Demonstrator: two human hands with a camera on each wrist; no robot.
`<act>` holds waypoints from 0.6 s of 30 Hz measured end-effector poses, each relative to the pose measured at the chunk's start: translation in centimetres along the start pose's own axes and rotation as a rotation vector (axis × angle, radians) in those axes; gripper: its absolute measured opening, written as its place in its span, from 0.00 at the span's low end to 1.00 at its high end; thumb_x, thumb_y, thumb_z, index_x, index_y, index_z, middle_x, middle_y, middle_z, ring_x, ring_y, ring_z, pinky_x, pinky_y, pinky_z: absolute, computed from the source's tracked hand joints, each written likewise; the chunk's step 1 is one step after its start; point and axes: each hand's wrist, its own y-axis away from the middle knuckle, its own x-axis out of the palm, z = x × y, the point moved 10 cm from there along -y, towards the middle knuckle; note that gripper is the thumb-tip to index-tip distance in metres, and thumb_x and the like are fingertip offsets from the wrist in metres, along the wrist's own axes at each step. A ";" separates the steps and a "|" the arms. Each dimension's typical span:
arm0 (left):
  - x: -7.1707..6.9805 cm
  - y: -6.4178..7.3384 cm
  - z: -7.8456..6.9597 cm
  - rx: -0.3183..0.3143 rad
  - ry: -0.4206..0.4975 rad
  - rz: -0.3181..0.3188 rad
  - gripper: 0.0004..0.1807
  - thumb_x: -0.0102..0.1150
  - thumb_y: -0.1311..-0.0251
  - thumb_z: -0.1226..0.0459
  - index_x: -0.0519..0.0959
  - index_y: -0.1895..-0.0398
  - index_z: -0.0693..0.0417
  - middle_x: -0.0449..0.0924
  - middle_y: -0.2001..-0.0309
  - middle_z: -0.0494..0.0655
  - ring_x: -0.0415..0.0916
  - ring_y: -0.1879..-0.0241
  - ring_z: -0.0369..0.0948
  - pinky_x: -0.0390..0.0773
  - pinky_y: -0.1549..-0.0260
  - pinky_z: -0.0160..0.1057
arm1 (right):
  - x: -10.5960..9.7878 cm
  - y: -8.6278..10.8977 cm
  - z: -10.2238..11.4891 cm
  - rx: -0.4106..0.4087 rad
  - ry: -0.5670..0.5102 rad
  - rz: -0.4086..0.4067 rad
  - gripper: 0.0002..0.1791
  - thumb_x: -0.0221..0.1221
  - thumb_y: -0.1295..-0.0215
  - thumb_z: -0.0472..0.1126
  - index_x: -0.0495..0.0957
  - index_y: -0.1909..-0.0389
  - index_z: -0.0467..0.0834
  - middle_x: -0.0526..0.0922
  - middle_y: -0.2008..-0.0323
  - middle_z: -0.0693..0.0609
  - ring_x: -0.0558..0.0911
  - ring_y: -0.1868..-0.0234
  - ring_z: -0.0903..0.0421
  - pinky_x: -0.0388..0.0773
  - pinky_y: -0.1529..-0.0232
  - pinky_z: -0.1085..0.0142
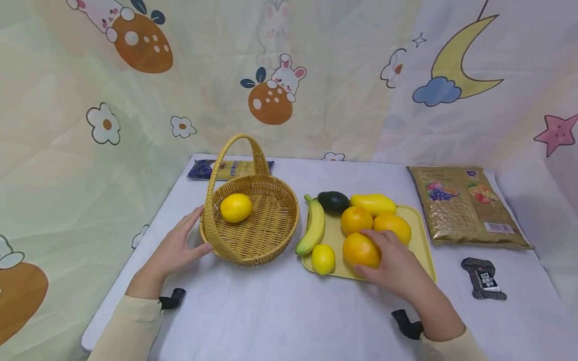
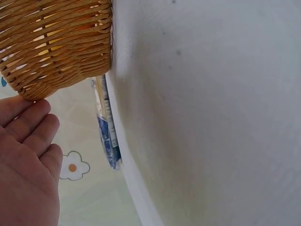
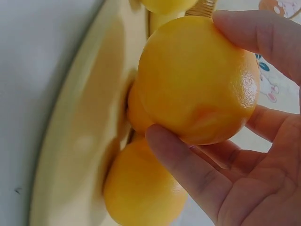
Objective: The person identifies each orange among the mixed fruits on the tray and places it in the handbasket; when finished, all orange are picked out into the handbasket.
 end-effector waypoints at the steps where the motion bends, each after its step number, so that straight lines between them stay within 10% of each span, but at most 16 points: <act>1: 0.0 0.0 0.0 0.000 0.001 -0.001 0.64 0.69 0.46 0.30 0.43 0.13 0.34 0.45 0.14 0.49 0.43 0.15 0.59 0.52 0.23 0.73 | -0.1 -0.1 0.0 0.000 0.001 0.000 0.48 0.76 0.42 0.58 0.69 0.26 0.42 0.77 0.40 0.36 0.79 0.47 0.43 0.83 0.45 0.39; 18: -0.2 0.1 -0.2 0.014 0.004 -0.009 0.64 0.69 0.46 0.30 0.44 0.13 0.34 0.45 0.14 0.48 0.43 0.15 0.58 0.53 0.23 0.72 | -1.9 -0.9 1.8 -0.058 -0.004 -0.023 0.46 0.75 0.41 0.54 0.68 0.25 0.41 0.75 0.36 0.35 0.76 0.39 0.38 0.78 0.39 0.33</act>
